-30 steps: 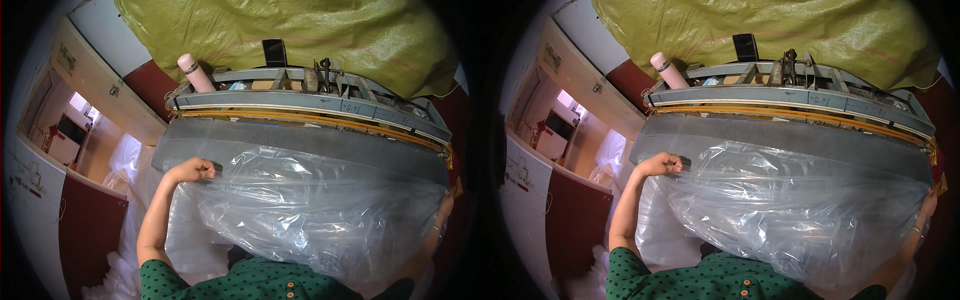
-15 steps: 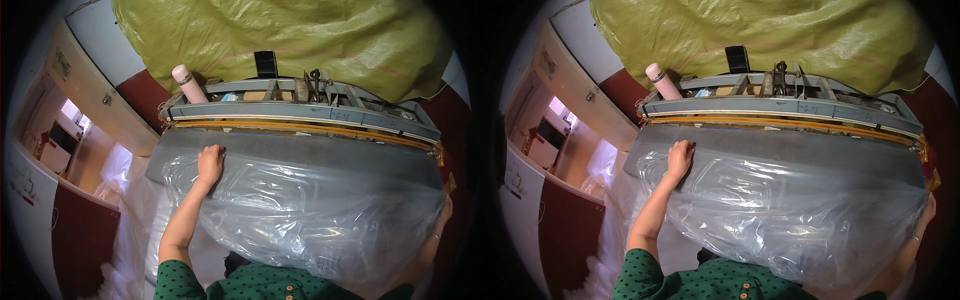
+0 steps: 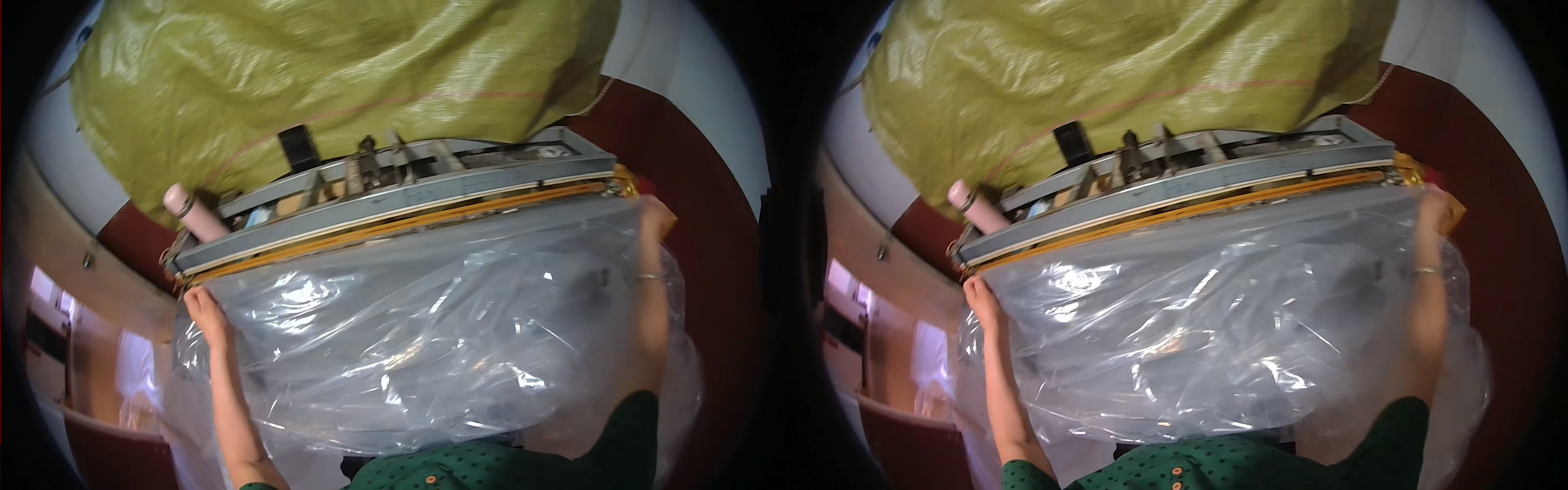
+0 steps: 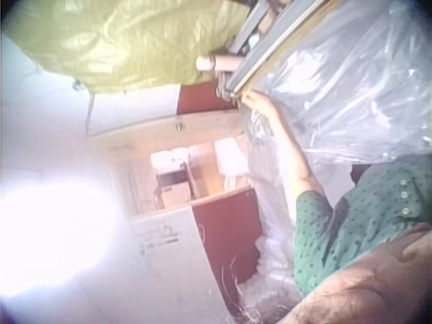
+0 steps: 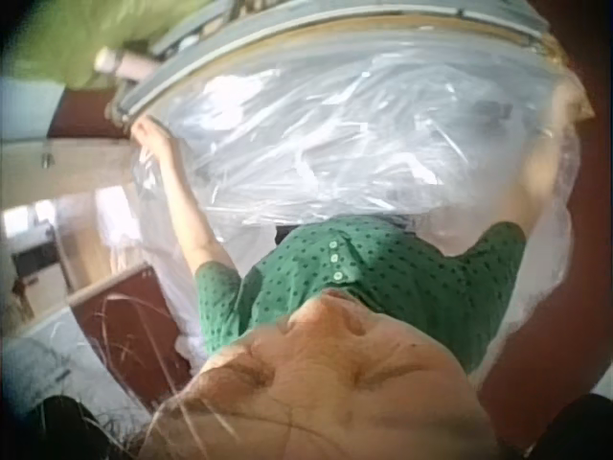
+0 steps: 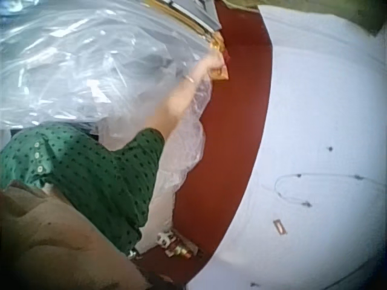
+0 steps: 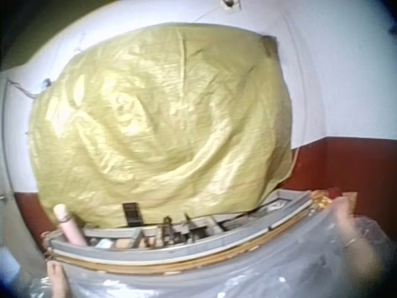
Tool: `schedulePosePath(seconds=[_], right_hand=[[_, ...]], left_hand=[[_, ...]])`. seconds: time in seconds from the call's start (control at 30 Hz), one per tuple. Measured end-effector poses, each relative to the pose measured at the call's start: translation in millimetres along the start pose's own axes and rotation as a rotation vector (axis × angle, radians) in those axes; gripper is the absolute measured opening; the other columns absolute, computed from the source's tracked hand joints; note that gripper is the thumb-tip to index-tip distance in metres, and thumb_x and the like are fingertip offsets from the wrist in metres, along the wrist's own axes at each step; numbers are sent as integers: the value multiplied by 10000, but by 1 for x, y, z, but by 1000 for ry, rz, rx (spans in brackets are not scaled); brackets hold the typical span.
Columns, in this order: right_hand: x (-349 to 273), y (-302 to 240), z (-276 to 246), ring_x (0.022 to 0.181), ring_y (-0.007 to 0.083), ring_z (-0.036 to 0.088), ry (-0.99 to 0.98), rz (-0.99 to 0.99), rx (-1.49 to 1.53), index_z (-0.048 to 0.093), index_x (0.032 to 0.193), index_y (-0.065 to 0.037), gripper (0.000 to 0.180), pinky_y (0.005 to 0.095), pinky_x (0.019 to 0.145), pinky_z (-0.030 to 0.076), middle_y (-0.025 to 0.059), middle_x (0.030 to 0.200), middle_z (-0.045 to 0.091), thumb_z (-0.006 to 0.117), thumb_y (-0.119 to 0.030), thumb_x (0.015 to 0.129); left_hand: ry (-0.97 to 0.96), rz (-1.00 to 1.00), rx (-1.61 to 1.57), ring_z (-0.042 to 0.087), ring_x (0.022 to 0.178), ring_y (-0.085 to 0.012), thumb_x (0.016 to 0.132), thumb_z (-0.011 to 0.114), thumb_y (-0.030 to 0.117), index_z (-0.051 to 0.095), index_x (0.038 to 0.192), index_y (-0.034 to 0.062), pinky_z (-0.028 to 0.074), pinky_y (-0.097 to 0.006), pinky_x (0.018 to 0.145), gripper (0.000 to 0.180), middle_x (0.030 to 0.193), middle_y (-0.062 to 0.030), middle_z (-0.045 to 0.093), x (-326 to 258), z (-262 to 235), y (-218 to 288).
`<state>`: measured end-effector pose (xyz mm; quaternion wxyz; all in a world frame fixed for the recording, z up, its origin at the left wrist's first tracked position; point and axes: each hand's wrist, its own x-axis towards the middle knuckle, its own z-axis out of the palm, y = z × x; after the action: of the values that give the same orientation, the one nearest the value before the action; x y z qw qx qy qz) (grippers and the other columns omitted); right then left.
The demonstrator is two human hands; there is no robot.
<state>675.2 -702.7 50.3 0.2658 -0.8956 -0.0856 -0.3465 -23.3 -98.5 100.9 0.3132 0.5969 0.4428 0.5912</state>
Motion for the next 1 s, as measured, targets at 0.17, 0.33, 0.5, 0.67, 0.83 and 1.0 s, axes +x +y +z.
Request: schedulePosePath(seconds=[0.17, 0.33, 0.5, 0.67, 0.83, 1.0], right_hand=[[-46, -46, 61, 657, 243, 521, 110, -94, 416, 497, 806, -10, 149, 342, 649, 431, 93, 669, 520, 531, -145, 859], [-50, -94, 78, 562, 102, 446, -46, 93, 706, 496, 780, -39, 181, 267, 546, 401, -3, 617, 451, 561, -186, 865], [-42, -90, 92, 596, 97, 483, 57, -2, 608, 499, 776, -48, 199, 258, 569, 416, 1, 649, 503, 617, -201, 823], [-29, -62, 110, 595, 126, 519, 140, 42, 530, 496, 799, -37, 213, 292, 590, 444, 40, 655, 524, 649, -181, 765], [-37, -72, 101, 568, 108, 493, 30, 56, 716, 493, 840, -58, 139, 261, 545, 436, 21, 679, 501, 593, -121, 769], [-36, -79, 83, 604, 108, 503, -95, 223, 788, 509, 863, -53, 126, 256, 592, 459, 19, 723, 521, 583, -97, 771]], left_hand=[[8, 255, 348, 345, 620, -83, 870, 465, 122, 446, 779, 46, 329, -221, 566, 120, 678, 8, 407, 44, -1, -143], [-38, 69, 164, 338, 621, -71, 876, 489, 131, 442, 758, 63, 320, -215, 561, 144, 679, 30, 393, 74, 15, -147], [-80, 39, 48, 324, 615, -59, 874, 525, 140, 429, 730, 79, 298, -200, 552, 183, 661, 52, 372, 91, 27, -156], [-116, -19, -65, 357, 614, -60, 868, 536, 148, 433, 763, 91, 316, -206, 536, 158, 669, 47, 398, 90, 28, -155], [-31, -141, -309, 468, 645, -107, 869, 487, 104, 416, 889, 98, 423, -261, 535, 74, 765, -13, 481, 77, 17, -130], [3, -135, -290, 484, 664, -106, 854, 464, 80, 442, 924, 84, 438, -258, 545, 73, 817, -27, 507, 76, 19, -140]])
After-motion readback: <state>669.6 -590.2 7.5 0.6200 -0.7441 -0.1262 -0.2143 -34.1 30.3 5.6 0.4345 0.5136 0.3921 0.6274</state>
